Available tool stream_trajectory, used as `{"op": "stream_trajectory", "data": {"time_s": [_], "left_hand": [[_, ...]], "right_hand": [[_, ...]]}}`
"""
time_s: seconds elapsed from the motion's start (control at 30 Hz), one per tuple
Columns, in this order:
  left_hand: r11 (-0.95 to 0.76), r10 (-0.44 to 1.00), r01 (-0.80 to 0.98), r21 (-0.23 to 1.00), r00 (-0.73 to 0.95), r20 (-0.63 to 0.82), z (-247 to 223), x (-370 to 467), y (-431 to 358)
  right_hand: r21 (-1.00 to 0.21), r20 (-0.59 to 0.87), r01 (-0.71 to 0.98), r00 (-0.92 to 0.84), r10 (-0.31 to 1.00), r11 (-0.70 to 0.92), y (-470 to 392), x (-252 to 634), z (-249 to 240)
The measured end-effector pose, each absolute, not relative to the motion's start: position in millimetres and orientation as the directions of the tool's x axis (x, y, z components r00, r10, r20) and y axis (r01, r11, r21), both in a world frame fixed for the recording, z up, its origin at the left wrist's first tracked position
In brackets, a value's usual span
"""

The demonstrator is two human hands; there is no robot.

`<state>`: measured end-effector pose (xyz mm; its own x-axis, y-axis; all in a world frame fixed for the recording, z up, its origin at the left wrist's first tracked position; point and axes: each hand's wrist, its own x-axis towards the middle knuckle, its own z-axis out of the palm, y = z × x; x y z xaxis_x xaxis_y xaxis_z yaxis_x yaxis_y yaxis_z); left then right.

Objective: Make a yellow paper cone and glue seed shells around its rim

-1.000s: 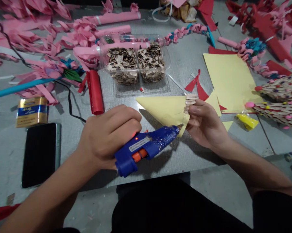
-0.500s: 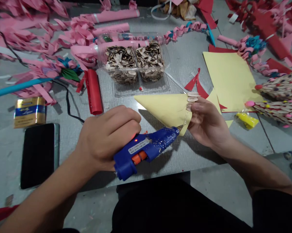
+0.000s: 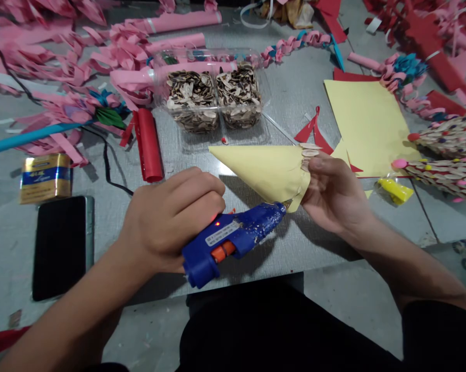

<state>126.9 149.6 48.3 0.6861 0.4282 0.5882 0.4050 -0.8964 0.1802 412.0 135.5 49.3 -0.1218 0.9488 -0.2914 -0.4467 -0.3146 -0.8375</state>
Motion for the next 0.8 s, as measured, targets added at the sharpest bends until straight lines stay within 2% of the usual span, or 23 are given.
{"op": "stream_trajectory", "data": {"time_s": [0.37,0.57,0.73,0.8], "left_hand": [[-0.903,0.407,0.405,0.141,0.705,0.581,48,127,151],[-0.889,0.436,0.439,0.130,0.725,0.533,56,129,148],[-0.928,0.325,0.372,-0.007,0.821,0.470,57,129,150],[-0.926,0.324,0.375,-0.042,0.846,0.423,54,129,153]], "right_hand": [[-0.857,-0.312,-0.386,-0.136,0.940,-0.341,140,416,47],[-0.827,-0.301,-0.459,-0.126,0.945,-0.324,143,418,46],[-0.844,-0.286,-0.452,-0.076,0.955,-0.288,153,427,50],[-0.859,-0.262,-0.446,-0.038,0.964,-0.251,159,433,51]]}}
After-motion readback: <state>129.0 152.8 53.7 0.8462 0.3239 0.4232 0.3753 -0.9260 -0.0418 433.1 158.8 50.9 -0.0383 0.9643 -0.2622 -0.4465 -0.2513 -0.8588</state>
